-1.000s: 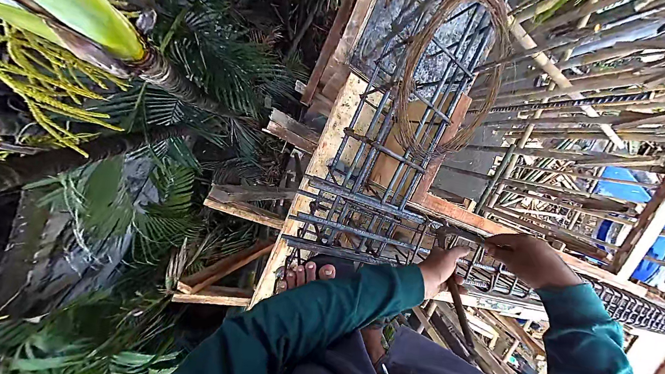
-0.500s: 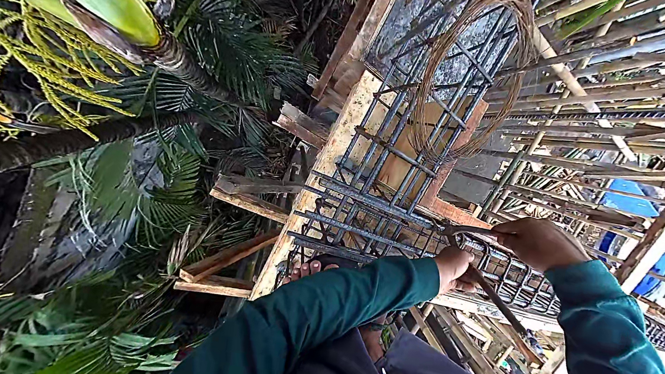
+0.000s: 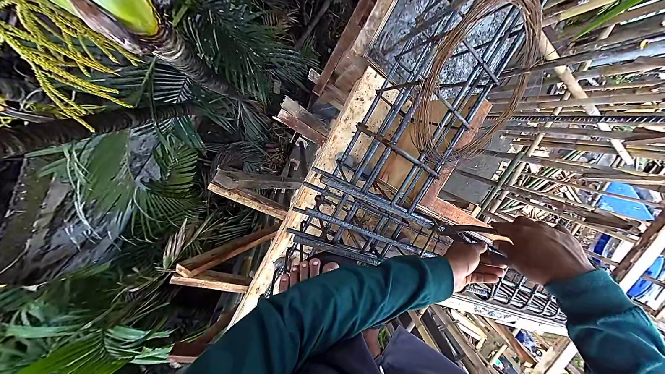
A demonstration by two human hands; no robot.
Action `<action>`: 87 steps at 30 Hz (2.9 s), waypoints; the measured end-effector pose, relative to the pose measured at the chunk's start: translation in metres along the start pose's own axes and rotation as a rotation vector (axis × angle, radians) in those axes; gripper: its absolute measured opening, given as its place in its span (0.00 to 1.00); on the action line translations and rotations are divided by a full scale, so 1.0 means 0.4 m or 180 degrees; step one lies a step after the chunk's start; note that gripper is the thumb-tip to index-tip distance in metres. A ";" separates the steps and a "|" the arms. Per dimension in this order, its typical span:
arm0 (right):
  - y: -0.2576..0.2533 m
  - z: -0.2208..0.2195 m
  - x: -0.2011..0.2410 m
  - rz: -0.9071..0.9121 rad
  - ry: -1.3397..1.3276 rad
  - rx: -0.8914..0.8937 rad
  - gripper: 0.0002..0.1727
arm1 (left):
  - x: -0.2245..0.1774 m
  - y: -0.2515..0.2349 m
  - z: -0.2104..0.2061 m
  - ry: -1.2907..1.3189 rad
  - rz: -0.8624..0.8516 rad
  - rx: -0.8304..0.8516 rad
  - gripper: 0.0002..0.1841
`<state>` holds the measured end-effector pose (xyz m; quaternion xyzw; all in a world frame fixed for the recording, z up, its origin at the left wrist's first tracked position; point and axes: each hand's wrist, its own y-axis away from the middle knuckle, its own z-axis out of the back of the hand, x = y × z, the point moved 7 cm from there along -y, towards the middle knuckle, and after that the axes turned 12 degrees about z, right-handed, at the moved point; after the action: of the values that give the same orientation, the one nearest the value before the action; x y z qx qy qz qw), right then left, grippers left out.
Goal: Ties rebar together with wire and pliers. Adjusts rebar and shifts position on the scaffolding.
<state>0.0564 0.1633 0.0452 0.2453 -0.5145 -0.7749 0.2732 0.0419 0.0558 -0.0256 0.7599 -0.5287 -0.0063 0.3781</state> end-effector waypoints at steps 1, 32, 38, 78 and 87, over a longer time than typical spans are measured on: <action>0.012 -0.005 0.002 0.0116 0.0097 0.0023 0.27 | 0.001 -0.003 0.001 0.0027 -0.0022 -0.0036 0.22; 0.157 -0.336 0.102 -0.0921 -0.3165 -0.0529 0.20 | 0.126 -0.017 0.088 -0.0821 -0.0246 -0.0285 0.30; 0.200 -0.161 0.149 -0.0369 0.0859 -0.1704 0.33 | 0.066 0.030 0.001 -0.0404 0.0047 -0.0603 0.36; 0.189 -0.123 0.066 0.0105 0.1175 -0.1238 0.39 | 0.063 0.025 -0.003 -0.0527 -0.0037 -0.0540 0.33; 0.120 -0.106 -0.003 -0.0556 0.0222 0.0286 0.30 | 0.085 -0.026 0.097 -0.0942 -0.0181 -0.0348 0.38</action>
<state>0.0937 0.1204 0.0752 0.3280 -0.5156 -0.7629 0.2110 0.0492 0.0079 -0.0463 0.7436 -0.5558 -0.1578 0.3365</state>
